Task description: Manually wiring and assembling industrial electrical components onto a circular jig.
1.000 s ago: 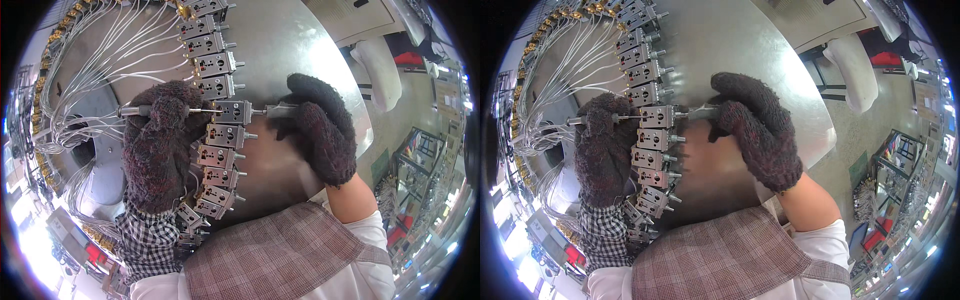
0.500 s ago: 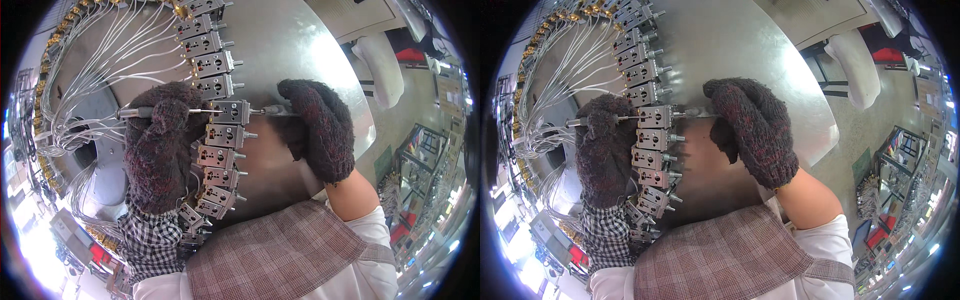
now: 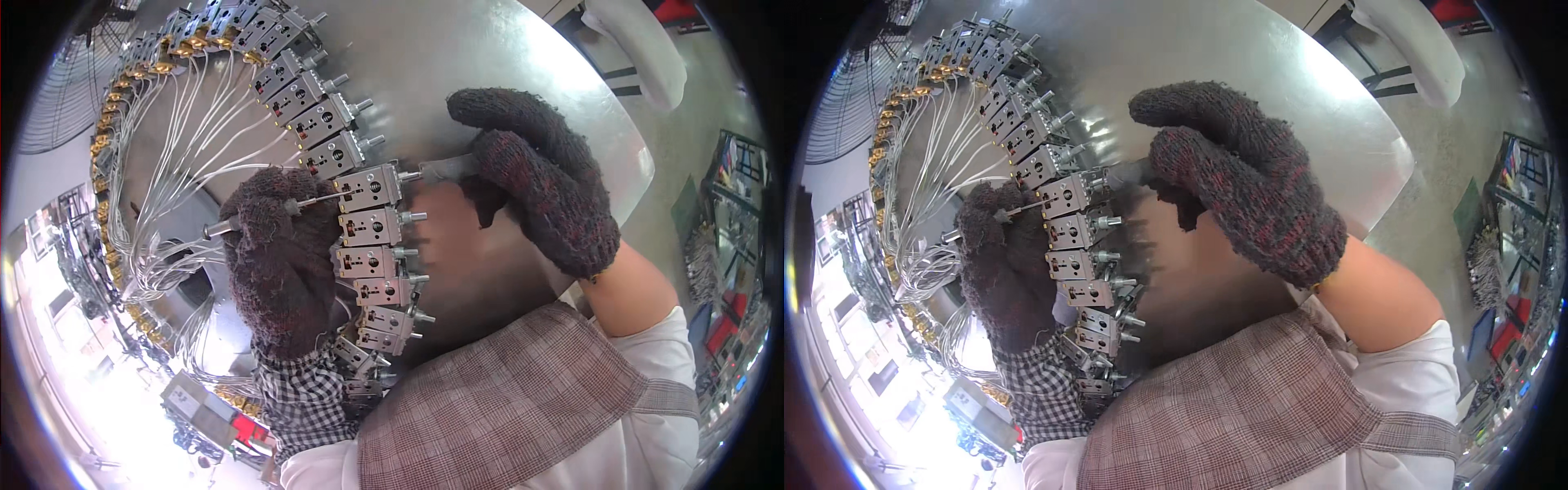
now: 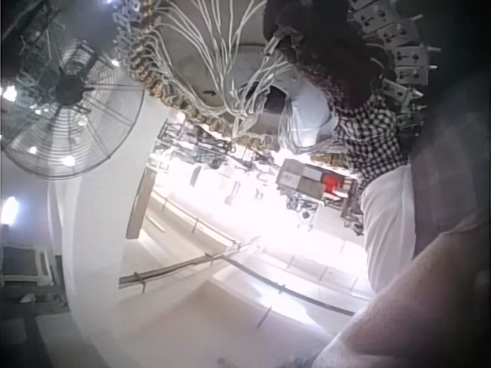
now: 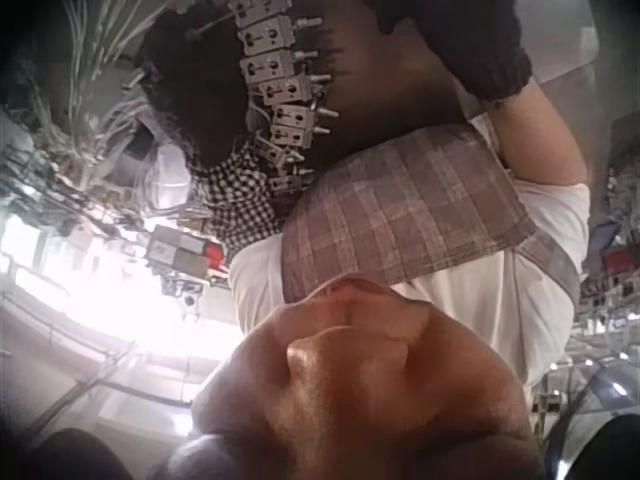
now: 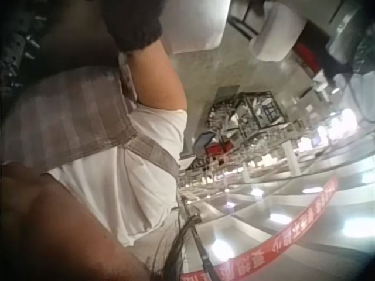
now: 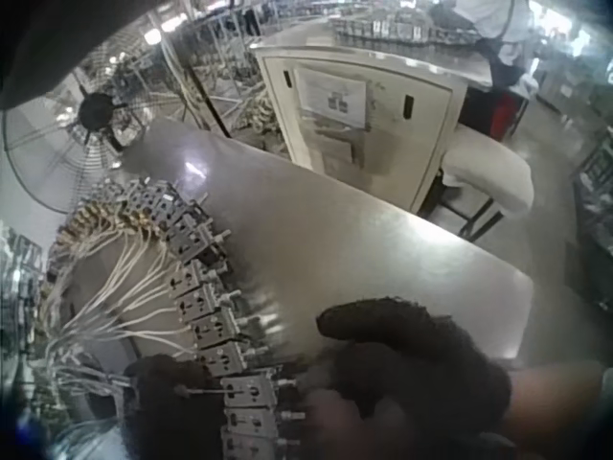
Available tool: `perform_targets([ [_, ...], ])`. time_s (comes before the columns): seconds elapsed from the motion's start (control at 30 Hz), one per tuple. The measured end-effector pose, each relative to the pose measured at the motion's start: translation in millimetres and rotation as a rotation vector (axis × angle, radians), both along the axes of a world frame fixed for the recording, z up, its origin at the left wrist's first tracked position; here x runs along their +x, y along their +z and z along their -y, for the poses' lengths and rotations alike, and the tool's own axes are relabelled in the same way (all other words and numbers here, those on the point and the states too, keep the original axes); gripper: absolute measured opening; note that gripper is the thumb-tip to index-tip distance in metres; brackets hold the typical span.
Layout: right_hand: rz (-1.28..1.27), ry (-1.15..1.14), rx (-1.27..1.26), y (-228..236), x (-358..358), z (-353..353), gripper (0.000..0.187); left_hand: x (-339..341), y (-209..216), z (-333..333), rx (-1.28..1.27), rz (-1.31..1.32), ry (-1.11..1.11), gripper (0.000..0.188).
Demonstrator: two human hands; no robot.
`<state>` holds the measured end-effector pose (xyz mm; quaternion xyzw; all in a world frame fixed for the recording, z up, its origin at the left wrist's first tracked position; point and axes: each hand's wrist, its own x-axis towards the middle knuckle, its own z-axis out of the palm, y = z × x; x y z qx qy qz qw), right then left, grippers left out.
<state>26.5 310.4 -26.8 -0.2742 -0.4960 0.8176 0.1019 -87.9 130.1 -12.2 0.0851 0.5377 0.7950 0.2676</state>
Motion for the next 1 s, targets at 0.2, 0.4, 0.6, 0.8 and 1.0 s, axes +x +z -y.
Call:
perform_targets([
  [0.2,0.132,0.080,-0.035,13,-1,-5,0.030,1,3,3,-0.044,0.019,0.009,0.030],
  [0.4,-0.006,0.002,0.163,-3,6,3,0.031,1,2,1,-0.052,0.031,-0.027,0.030],
  [0.6,0.146,0.120,0.058,16,0,-4,0.032,0,4,5,-0.119,0.031,0.022,0.032],
  [0.8,-0.002,0.055,0.158,0,8,0,0.031,5,3,1,-0.166,0.029,0.075,0.030],
  [1.0,0.020,0.003,0.114,5,1,4,0.029,5,3,2,-0.276,-0.016,0.068,0.031],
])
